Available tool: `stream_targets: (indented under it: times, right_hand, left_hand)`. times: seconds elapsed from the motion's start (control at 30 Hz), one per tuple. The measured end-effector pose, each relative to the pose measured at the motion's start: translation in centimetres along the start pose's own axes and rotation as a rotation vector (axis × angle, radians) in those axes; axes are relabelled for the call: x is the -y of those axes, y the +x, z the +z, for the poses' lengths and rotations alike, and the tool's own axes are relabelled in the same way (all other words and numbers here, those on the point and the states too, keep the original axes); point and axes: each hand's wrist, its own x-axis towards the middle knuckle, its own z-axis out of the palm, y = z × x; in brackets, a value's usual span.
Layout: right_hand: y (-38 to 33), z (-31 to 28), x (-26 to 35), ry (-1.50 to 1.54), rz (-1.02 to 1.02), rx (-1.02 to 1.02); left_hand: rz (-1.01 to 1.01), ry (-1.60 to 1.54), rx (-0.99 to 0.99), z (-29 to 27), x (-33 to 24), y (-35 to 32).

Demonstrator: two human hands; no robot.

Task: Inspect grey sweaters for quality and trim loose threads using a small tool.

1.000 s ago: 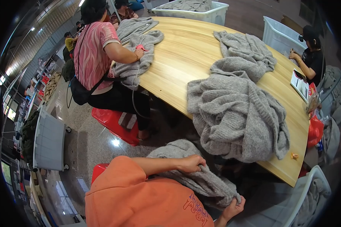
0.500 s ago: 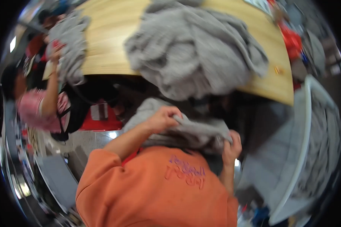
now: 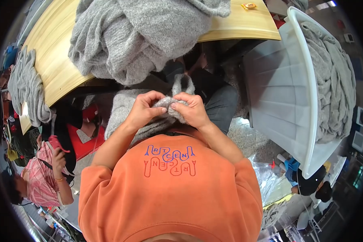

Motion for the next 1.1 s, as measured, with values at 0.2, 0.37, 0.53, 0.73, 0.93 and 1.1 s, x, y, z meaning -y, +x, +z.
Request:
stream_targets:
  times: [0.2, 0.37, 0.53, 0.73, 0.93, 1.1]
  right_hand:
    - [-0.5, 0.4, -0.9, -0.001, 0.104, 0.056]
    - [-0.2, 0.0, -0.6, 0.244, 0.219, -0.021]
    - [-0.4, -0.3, -0.2, 0.149, 0.104, 0.013]
    - [-0.9, 0.2, 0.0, -0.12, -0.088, -0.002]
    - [-1.6, 0.3, 1.2, -0.704, -0.715, 0.055]
    - [-1.2, 0.9, 0.9, -1.052, -1.026, 0.002]
  left_hand:
    - [-0.033, 0.275, 0.012, 0.3, 1.0, -0.2]
    - [0.297, 0.499, -0.049, 0.8, 0.7, 0.2]
    - [-0.062, -0.111, 0.11, 0.5, 0.4, 0.2]
    - [-0.067, 0.009, 0.056, 0.6, 0.4, 0.5]
    - [-0.104, -0.257, 0.01, 0.4, 0.3, 0.7]
    - [-0.156, -0.454, 0.095, 0.8, 0.8, 0.5]
